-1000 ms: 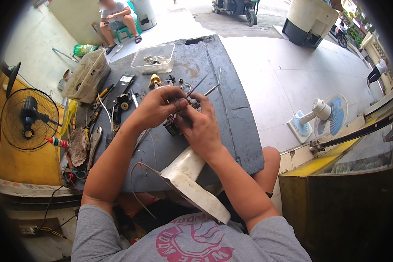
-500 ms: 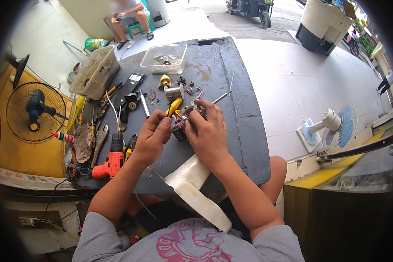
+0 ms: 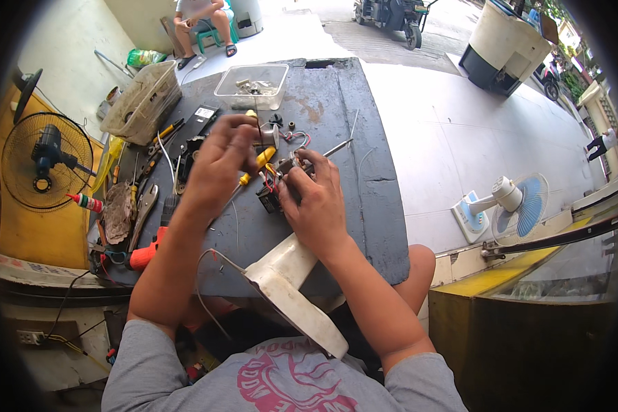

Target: The person disassembles a small white electrical appliance, likely a fan, using a cordless drill and screwdriver. They remove screws, separate the housing, inspect internal wiring and components, and reassemble the unit by securing the casing with screws and applying adhesive to a mounting point.

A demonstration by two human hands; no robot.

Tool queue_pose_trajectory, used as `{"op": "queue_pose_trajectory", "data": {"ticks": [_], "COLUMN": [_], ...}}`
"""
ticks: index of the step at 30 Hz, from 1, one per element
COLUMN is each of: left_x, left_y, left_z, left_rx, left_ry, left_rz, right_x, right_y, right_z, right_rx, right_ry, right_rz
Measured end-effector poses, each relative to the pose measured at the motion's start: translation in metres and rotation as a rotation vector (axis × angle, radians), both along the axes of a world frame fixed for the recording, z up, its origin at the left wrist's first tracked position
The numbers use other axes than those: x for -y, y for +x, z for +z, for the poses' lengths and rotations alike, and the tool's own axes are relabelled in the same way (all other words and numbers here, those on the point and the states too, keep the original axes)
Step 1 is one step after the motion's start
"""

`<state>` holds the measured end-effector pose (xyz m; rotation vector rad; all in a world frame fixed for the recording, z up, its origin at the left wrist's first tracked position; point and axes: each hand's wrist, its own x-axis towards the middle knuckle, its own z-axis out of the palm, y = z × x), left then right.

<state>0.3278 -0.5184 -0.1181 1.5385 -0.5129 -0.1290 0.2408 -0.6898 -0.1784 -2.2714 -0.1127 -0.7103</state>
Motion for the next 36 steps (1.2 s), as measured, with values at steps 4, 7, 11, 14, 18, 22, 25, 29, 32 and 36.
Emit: {"op": "queue_pose_trajectory", "data": {"ticks": [4, 7, 11, 14, 18, 22, 25, 29, 32, 36], "left_x": [-0.129, -0.201, -0.235, -0.245, -0.241, -0.232, -0.234, -0.233, -0.213, -0.176], "left_y": [-0.018, -0.053, -0.115, -0.131, -0.114, -0.1, -0.085, -0.068, -0.071, -0.095], "left_z": [0.031, 0.031, -0.006, -0.016, -0.024, -0.038, -0.039, -0.03, -0.027, -0.032], "left_rx": [0.147, 0.173, 0.166, 0.18, 0.138, 0.133, 0.158, 0.232, 0.57, 0.408], "left_ry": [0.427, 0.902, 1.13, 1.168, 1.181, 1.1, 1.072, 1.242, 1.471, 1.642], "left_rz": [0.424, 0.403, 0.245, 0.258, 0.262, 0.366, 0.423, 0.518, 0.61, 0.204], "right_x": [-0.001, -0.002, -0.004, -0.004, -0.004, -0.006, -0.006, 0.01, 0.025, 0.047], "right_y": [-0.002, -0.001, 0.002, 0.003, 0.007, 0.014, 0.021, 0.028, 0.039, 0.053], "right_z": [0.0, 0.0, -0.002, -0.004, 0.002, 0.011, 0.015, 0.028, 0.047, 0.077], "right_rx": [-0.058, -0.069, -0.013, -0.013, -0.035, -0.076, -0.107, -0.203, -0.191, -0.162], "right_ry": [0.079, 0.047, -0.071, -0.025, -0.042, -0.13, -0.154, -0.022, -0.018, -0.08], "right_rz": [-0.009, -0.019, -0.014, 0.02, 0.028, 0.002, 0.05, 0.164, 0.155, 0.191]}}
